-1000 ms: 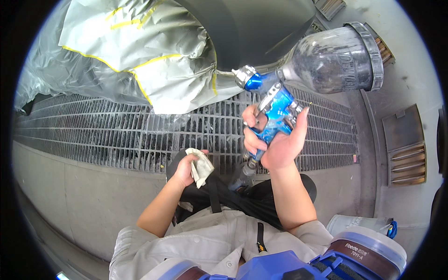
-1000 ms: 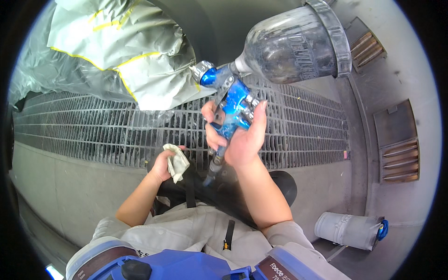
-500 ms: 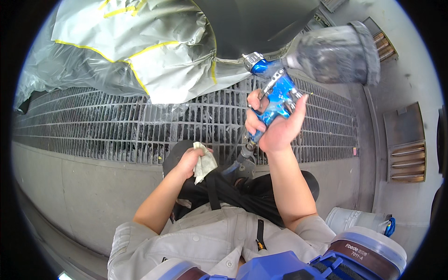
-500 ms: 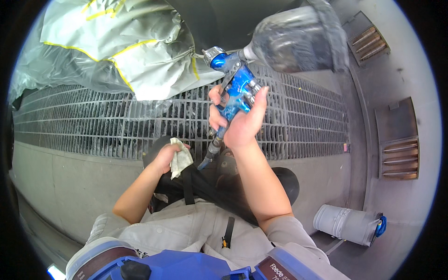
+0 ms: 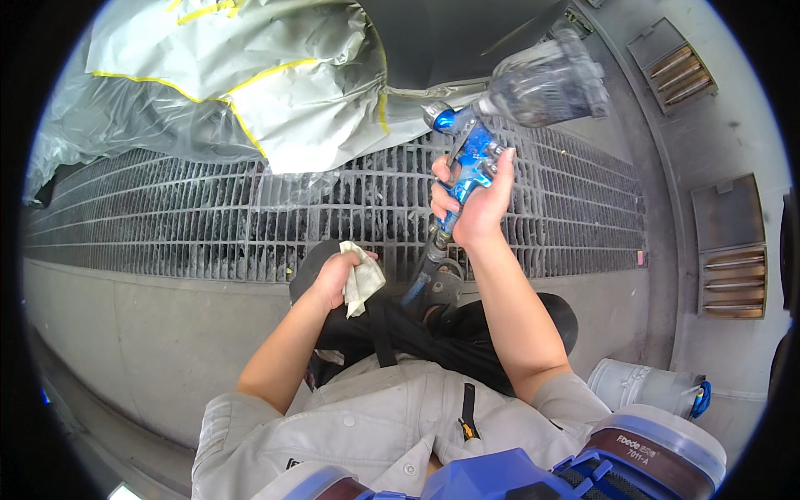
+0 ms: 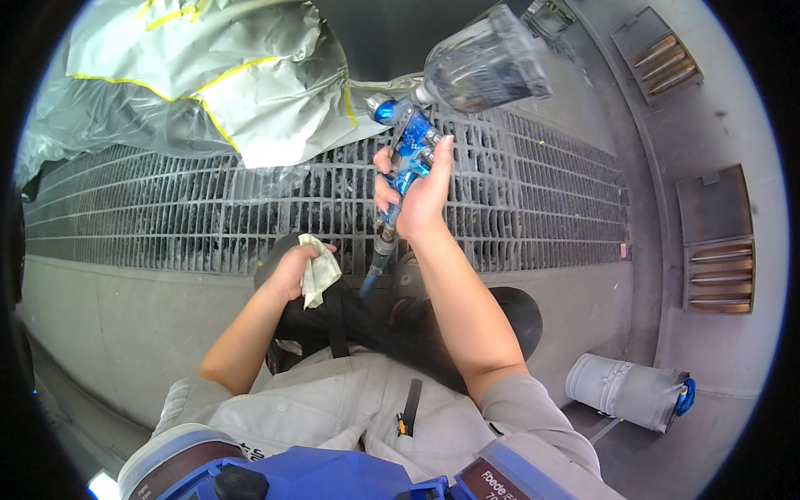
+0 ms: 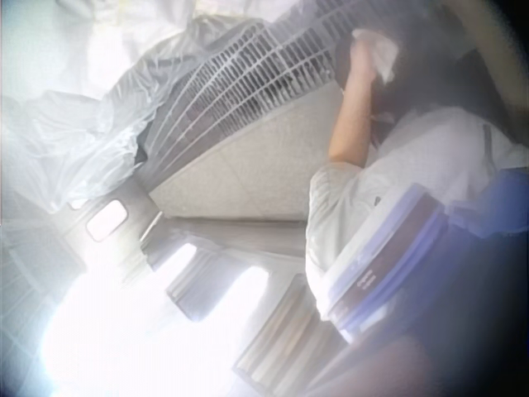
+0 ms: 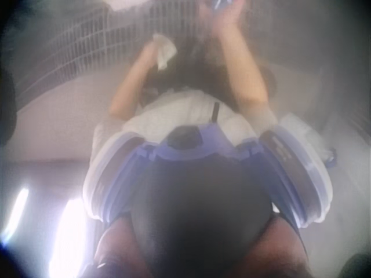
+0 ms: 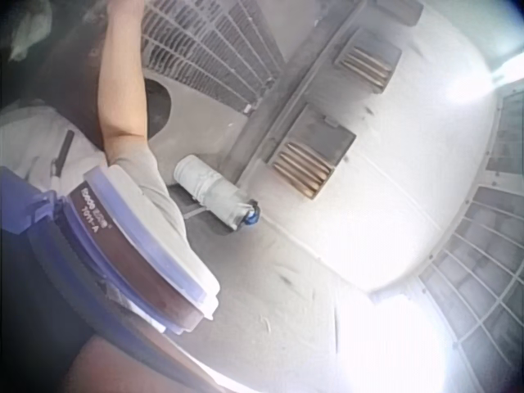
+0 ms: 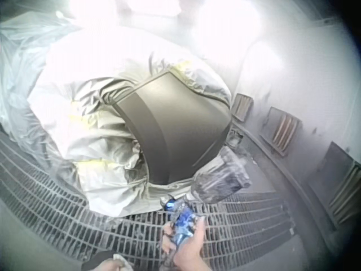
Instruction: The person uses a spray gun to apply paint to a car fender in a paint booth. They wipe the surface with a cloth and continue spraying different sections of the fender.
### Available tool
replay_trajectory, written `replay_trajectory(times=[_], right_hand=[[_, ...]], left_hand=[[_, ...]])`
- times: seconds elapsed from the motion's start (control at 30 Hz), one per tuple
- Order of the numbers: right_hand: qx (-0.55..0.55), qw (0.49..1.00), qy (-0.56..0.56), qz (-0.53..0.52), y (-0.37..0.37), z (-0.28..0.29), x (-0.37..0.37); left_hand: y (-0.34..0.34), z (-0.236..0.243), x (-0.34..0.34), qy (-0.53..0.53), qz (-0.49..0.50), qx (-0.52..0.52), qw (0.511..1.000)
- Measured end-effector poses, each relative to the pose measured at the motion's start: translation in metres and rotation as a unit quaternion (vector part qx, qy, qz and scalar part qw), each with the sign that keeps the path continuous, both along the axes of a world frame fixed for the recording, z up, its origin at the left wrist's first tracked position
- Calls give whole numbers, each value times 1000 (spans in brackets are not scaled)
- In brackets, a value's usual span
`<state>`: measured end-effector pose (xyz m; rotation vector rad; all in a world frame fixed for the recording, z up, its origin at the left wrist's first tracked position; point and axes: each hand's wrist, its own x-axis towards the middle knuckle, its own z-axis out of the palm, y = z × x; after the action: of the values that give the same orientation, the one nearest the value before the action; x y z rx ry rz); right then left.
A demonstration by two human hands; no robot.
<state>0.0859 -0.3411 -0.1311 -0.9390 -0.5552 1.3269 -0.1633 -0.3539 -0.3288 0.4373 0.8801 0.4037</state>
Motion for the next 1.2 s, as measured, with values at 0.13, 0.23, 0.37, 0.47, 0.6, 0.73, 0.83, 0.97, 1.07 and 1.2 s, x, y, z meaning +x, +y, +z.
replay_trajectory(times=[0.13, 0.23, 0.37, 0.47, 0.6, 0.73, 0.83, 0.97, 1.07, 1.2], right_hand=[[-120, 985, -48, -111, 0, -26, -12], [-75, 996, 15, -46, -10, -35, -3], [-63, 996, 5, -64, -17, -35, 14], [-131, 974, -54, -179, -23, -30, 18], [-18, 998, 53, -35, -52, -13, 36], [-117, 978, -43, -168, -53, -2, 46], [-90, 978, -46, -181, -54, 13, 52], [11, 998, 57, 5, -66, 41, 78], [47, 997, 50, 44, -66, 54, 109], [-56, 991, -55, -110, -61, 57, 146]], left_hand=[[0, 1, -1, 9, 5, -8, 1000], [-1, 2, -2, 22, 9, -23, 999], [-1, 3, -6, 1, 15, -47, 999], [-1, 4, -6, 24, 9, -7, 1000], [-6, 10, 2, 67, -22, 45, 997], [-12, 21, 16, 69, -80, 95, 990], [-17, 31, 33, 29, -152, 140, 978], [-22, 46, 55, 39, -252, 229, 939], [-26, 53, 64, 29, -306, 302, 902], [-34, 53, 70, 49, -403, 357, 841]])
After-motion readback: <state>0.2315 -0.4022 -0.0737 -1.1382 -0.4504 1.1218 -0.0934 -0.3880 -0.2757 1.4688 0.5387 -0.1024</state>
